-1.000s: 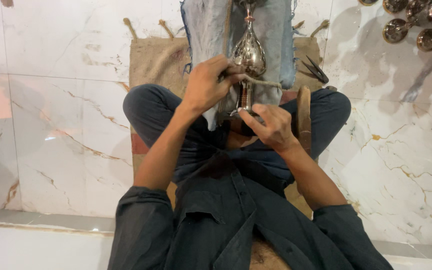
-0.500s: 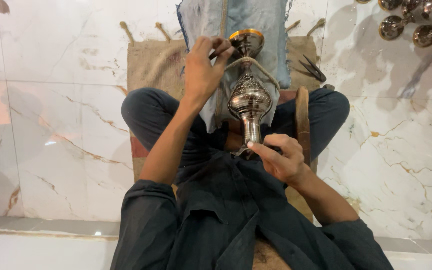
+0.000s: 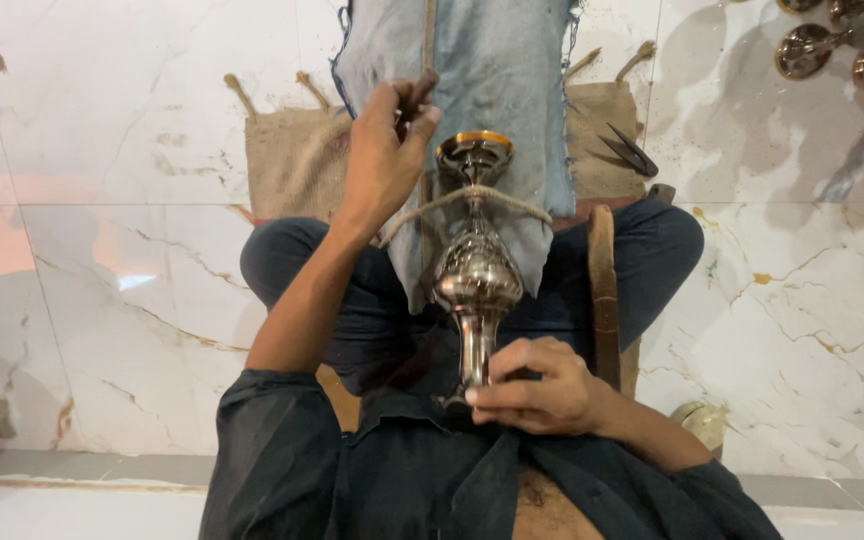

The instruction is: The person sits cross-legged on the floor with a brass vase held against a cloth-covered form on their lap. They hold a chisel against the vase surface and strike it with a wooden mallet to engrave decorative patterns, repositioning the vase and chisel repeatedly to work different areas, and at times rotate the vase to carve its base and rim.

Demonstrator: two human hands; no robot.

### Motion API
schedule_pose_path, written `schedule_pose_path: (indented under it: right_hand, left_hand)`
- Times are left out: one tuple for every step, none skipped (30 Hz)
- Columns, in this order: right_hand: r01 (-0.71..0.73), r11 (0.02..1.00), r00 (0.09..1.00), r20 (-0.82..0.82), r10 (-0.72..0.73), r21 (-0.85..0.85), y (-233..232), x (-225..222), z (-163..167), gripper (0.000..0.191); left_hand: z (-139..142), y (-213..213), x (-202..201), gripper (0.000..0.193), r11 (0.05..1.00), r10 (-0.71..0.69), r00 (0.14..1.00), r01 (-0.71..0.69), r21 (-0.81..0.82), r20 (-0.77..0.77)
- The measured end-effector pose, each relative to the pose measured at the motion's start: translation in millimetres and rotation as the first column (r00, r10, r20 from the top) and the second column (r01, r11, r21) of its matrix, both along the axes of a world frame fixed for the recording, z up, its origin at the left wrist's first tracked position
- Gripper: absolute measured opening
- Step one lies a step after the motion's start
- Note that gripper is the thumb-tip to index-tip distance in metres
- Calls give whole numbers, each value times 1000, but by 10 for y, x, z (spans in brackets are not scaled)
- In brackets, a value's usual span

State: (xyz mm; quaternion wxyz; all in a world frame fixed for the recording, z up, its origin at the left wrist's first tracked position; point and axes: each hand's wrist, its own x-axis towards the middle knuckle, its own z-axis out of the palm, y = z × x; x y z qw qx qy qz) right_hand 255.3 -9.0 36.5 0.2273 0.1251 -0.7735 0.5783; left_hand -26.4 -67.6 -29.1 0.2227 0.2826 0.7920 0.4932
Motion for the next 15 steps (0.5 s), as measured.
schedule_pose_path:
  right_hand:
    - [-43, 997, 999, 12, 44, -57, 70, -15, -16, 28]
    - [-77, 992, 997, 8, 79, -101, 130, -39, -37, 29]
    - [-112, 983, 993, 3, 114, -147, 199, -63, -62, 32]
    - [-149, 970, 989, -4, 151, -190, 265, -85, -89, 35]
    - [-218, 941, 975, -22, 220, -258, 363, -103, -122, 44]
    - [-284, 902, 957, -43, 286, -324, 488, -116, -160, 55]
    - [-345, 853, 935, -65, 349, -392, 590, -107, -192, 67]
    - [-226, 820, 974, -109, 198, -527, 652, -123, -257, 67]
    - [-110, 748, 992, -123, 38, -654, 714, -113, -321, 67]
    - [312, 801, 945, 255, -206, -511, 845, -39, -367, 57]
    - [645, 735, 703, 540, -462, -210, 962, 31, -429, 47]
    - [645, 760, 545, 648, -531, 80, 981, 79, -541, 48]
    - [562, 745, 372, 695, -615, 359, 1012, 112, -686, 61]
    - [407, 688, 198, 677, -708, 600, 1015, 176, -818, 81]
    - [283, 678, 176, 658, -732, 678, 944, 263, -937, 89]
  left_hand:
    - [12, 78, -73, 22, 998, -36, 997, 39, 50, -68]
    - [30, 139, -157, 23, 992, -68, 988, 82, 98, -141]
    - [50, 196, -225, 25, 982, -96, 972, 128, 142, -213]
    - [70, 250, -278, 28, 977, -146, 962, 177, 121, -229]
    - [96, 316, -344, 32, 969, -194, 949, 225, 102, -250]
    - [114, 387, -421, 37, 959, -242, 933, 273, 82, -267]
    - [132, 453, -470, 36, 957, -270, 926, 289, 37, -265]
    - [149, 517, -526, 35, 952, -297, 917, 305, -10, -265]
    - [167, 577, -558, 34, 946, -323, 910, 320, -57, -260]
    - [183, 619, -589, 30, 927, -368, 910, 376, 4, -191]
    - [196, 683, -615, 27, 901, -416, 901, 426, 76, -126]
    - [208, 730, -617, 25, 872, -462, 885, 466, 148, -60]
    - [215, 790, -620, 27, 846, -512, 857, 516, 137, -67]
    - [226, 840, -607, 30, 815, -560, 825, 565, 127, -77]
    - [235, 892, -592, 32, 781, -607, 790, 613, 119, -87]
